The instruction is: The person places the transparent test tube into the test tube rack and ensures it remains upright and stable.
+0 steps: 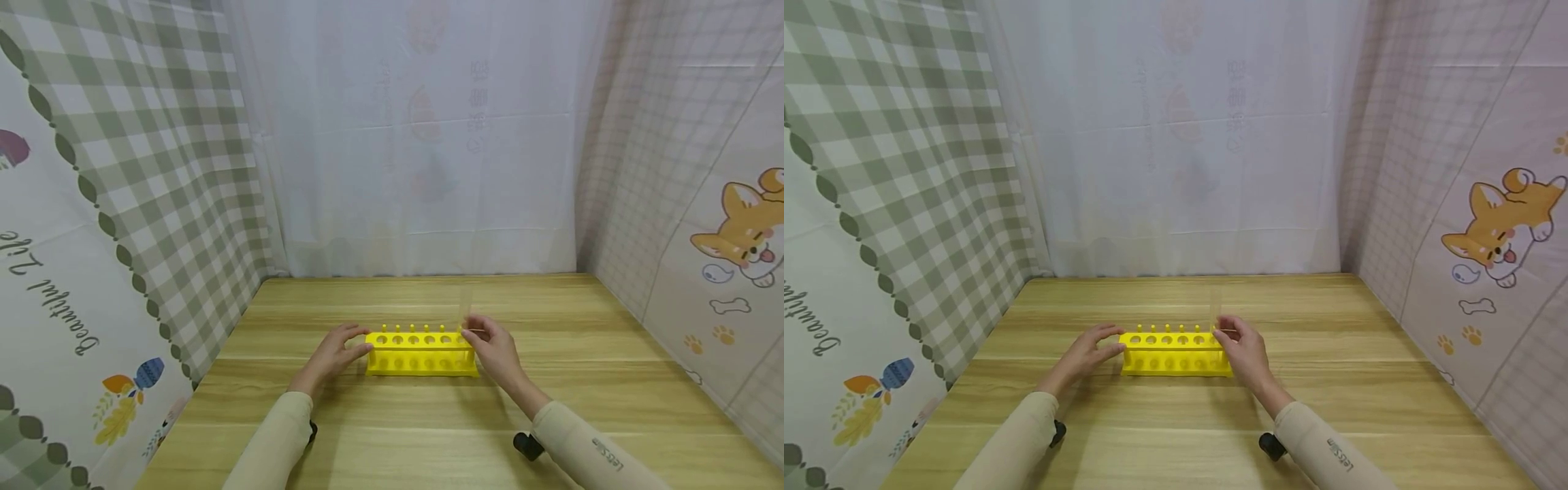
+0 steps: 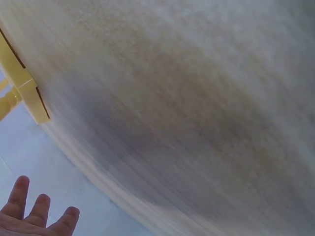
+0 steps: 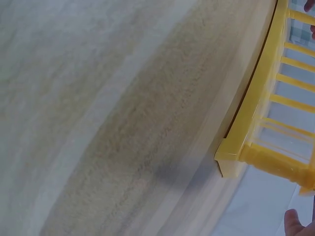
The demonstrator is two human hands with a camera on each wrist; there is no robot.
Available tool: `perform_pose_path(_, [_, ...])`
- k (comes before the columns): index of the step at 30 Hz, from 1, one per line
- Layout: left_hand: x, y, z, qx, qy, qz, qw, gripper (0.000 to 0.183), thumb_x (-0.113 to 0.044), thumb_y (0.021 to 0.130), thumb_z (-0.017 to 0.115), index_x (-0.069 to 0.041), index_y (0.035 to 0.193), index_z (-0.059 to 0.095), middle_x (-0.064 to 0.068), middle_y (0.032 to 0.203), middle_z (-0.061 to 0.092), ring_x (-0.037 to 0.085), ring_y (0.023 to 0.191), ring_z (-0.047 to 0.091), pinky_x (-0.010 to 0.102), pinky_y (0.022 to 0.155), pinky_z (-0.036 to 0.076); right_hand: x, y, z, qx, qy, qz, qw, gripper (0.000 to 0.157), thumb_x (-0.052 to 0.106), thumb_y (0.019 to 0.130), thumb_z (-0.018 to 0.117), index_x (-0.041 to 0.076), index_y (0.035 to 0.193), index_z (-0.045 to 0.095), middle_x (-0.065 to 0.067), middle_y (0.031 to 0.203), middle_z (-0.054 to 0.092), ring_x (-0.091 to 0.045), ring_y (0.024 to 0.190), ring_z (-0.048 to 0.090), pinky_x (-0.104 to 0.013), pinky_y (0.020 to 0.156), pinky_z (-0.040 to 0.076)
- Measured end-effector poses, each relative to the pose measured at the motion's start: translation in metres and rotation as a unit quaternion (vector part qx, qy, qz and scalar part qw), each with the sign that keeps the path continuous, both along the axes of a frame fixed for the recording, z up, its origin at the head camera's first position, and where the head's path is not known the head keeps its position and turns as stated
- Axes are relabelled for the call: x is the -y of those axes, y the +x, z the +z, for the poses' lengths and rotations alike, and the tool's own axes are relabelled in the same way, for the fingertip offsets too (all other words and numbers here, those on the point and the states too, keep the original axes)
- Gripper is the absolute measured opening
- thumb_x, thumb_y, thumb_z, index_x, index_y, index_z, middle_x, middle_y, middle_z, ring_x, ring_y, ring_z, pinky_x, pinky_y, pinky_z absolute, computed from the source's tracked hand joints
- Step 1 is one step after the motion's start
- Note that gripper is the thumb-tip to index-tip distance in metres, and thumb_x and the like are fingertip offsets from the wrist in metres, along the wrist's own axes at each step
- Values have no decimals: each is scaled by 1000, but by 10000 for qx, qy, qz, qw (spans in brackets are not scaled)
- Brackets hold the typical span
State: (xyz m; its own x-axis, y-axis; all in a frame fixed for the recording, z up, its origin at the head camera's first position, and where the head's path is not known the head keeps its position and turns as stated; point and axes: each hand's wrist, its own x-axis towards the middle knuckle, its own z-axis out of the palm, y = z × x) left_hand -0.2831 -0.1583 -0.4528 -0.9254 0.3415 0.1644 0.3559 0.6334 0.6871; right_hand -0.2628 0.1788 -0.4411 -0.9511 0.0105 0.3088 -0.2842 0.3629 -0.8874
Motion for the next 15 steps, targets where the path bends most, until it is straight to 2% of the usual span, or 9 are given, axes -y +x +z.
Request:
perform_pose_path(6, [-2, 0, 6, -61, -377, 32, 9993, 43, -36, 98, 64, -10, 132, 63, 21, 146, 46, 42, 136, 39, 60, 109, 32, -2, -1, -1, -45, 259, -18, 9997, 35, 20, 98, 65, 0, 128, 62, -16, 118, 66, -32, 115, 60, -48, 98, 48])
perform_pose_path(11, [-4, -1, 13, -254, -728, -101, 9970, 39, -34, 97, 65, -10, 127, 64, 16, 139, 53, 38, 131, 45, 56, 106, 36, -8, 1, -2, 20, 429, 52, 9991, 41, 25, 99, 65, 1, 132, 60, -17, 126, 64, -34, 122, 56, -55, 102, 43])
perform_pose_path(15, [-2, -2, 14, -163, -833, -106, 9963, 46, -36, 97, 65, -7, 131, 61, 16, 141, 51, 38, 132, 45, 56, 106, 37, -16, 2, -4, 37, 613, 28, 9981, 47, 31, 100, 63, 2, 136, 56, -18, 132, 61, -36, 126, 53, -59, 103, 40])
